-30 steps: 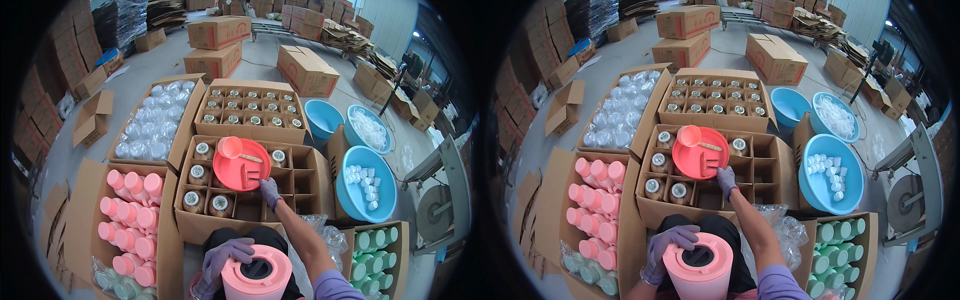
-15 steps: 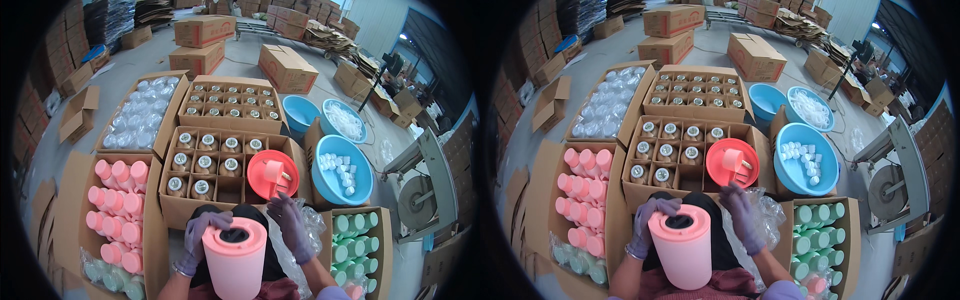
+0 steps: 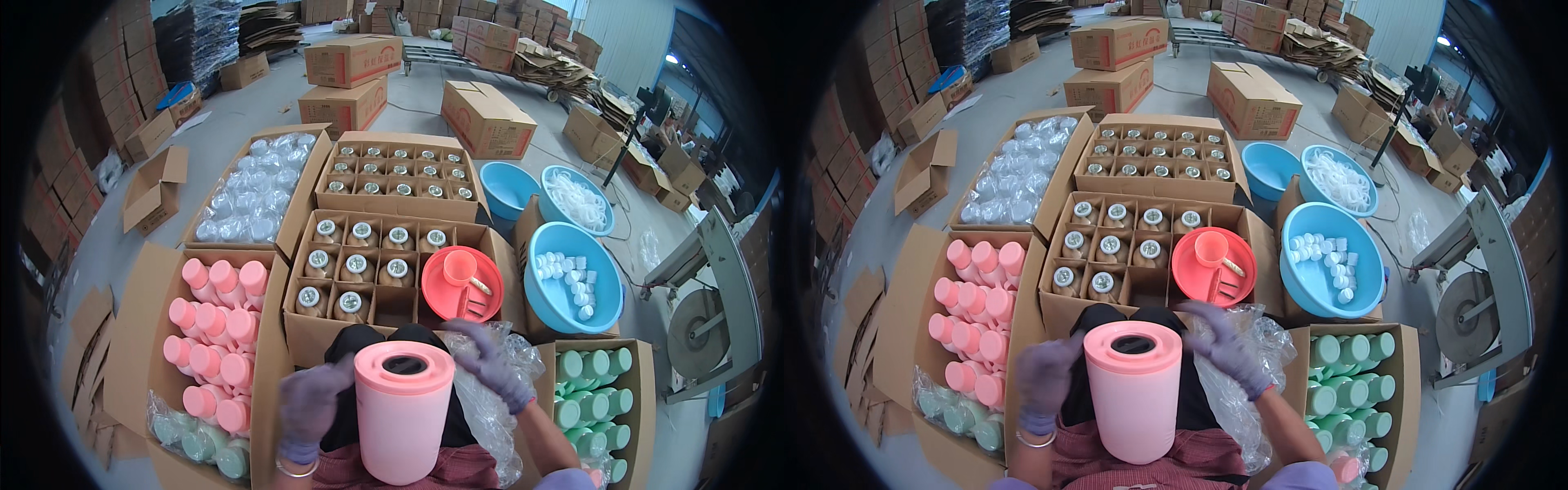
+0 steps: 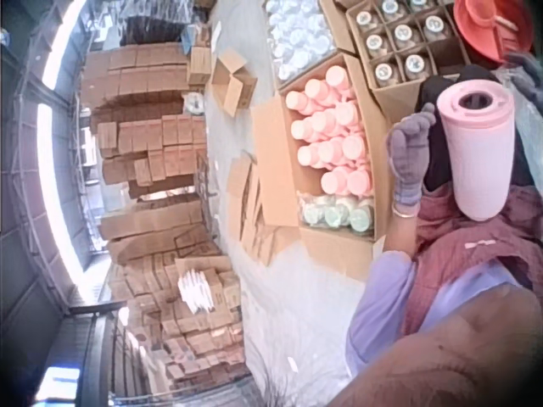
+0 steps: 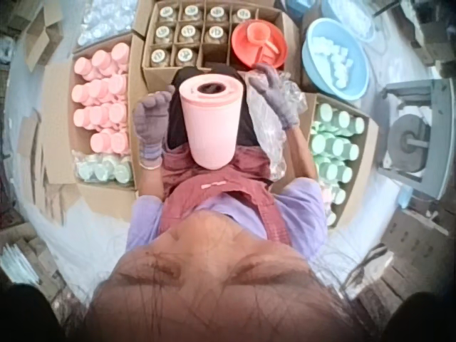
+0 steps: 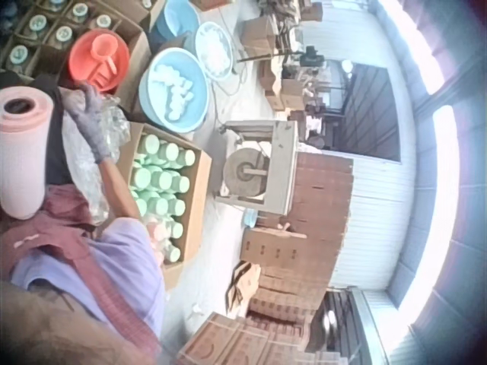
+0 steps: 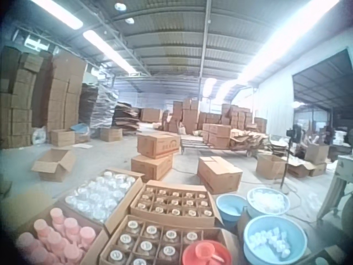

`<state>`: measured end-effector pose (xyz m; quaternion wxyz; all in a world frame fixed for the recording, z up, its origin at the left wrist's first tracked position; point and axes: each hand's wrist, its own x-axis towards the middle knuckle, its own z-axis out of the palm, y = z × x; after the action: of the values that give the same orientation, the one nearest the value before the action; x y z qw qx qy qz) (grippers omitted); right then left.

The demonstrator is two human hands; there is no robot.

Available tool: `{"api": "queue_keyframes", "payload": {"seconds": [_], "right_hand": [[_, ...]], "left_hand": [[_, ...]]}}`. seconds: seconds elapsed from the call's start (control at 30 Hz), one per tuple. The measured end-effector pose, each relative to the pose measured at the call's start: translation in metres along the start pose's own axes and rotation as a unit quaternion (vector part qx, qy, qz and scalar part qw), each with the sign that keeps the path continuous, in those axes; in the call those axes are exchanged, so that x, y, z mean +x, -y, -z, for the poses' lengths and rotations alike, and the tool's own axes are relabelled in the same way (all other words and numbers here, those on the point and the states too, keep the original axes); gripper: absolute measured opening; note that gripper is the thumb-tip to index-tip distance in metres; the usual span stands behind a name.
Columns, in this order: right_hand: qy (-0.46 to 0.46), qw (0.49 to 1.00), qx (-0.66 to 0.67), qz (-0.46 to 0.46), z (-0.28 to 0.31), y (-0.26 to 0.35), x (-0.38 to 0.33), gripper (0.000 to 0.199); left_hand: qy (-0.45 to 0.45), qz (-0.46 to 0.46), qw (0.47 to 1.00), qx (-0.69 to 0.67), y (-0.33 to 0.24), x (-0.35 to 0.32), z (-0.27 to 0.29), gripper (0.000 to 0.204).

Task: The person assembles pink and mint thermos bottles by inserting stainless steel inner bottles into colored outer shells, adding white stoppers, and wrapping each unit in bubble wrap. The person places the finished units into a cardboard box.

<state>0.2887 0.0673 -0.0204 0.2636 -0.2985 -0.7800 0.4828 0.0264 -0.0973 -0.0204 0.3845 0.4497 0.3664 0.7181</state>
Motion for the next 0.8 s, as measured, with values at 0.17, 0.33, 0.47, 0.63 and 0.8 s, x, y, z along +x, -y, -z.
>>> {"api": "queue_keyframes", "payload": {"seconds": [0.17, 0.33, 0.47, 0.63, 0.8], "right_hand": [[0.087, 0.984, 0.126, 0.086, -0.016, 0.034, 0.015, 0.064], [-0.038, 0.978, 0.145, -0.142, 0.01, 0.013, 0.0, 0.07], [0.122, 0.985, 0.091, 0.082, 0.006, 0.011, 0.015, 0.07], [0.024, 0.982, 0.183, 0.032, -0.008, -0.004, 0.003, 0.066], [-0.077, 0.991, 0.1, -0.051, -0.046, -0.014, 0.049, 0.065]], "left_hand": [[0.017, 0.035, 0.969, 0.242, -0.008, 0.023, -0.011, 0.038], [0.019, 0.005, 0.972, -0.233, -0.007, 0.018, 0.005, 0.046], [0.069, 0.097, 0.993, 0.006, -0.015, 0.021, 0.007, 0.039], [-0.015, 0.038, 0.994, -0.098, -0.018, 0.019, 0.002, 0.047], [0.052, 0.214, 0.972, 0.079, -0.011, 0.081, -0.022, 0.05]]}}
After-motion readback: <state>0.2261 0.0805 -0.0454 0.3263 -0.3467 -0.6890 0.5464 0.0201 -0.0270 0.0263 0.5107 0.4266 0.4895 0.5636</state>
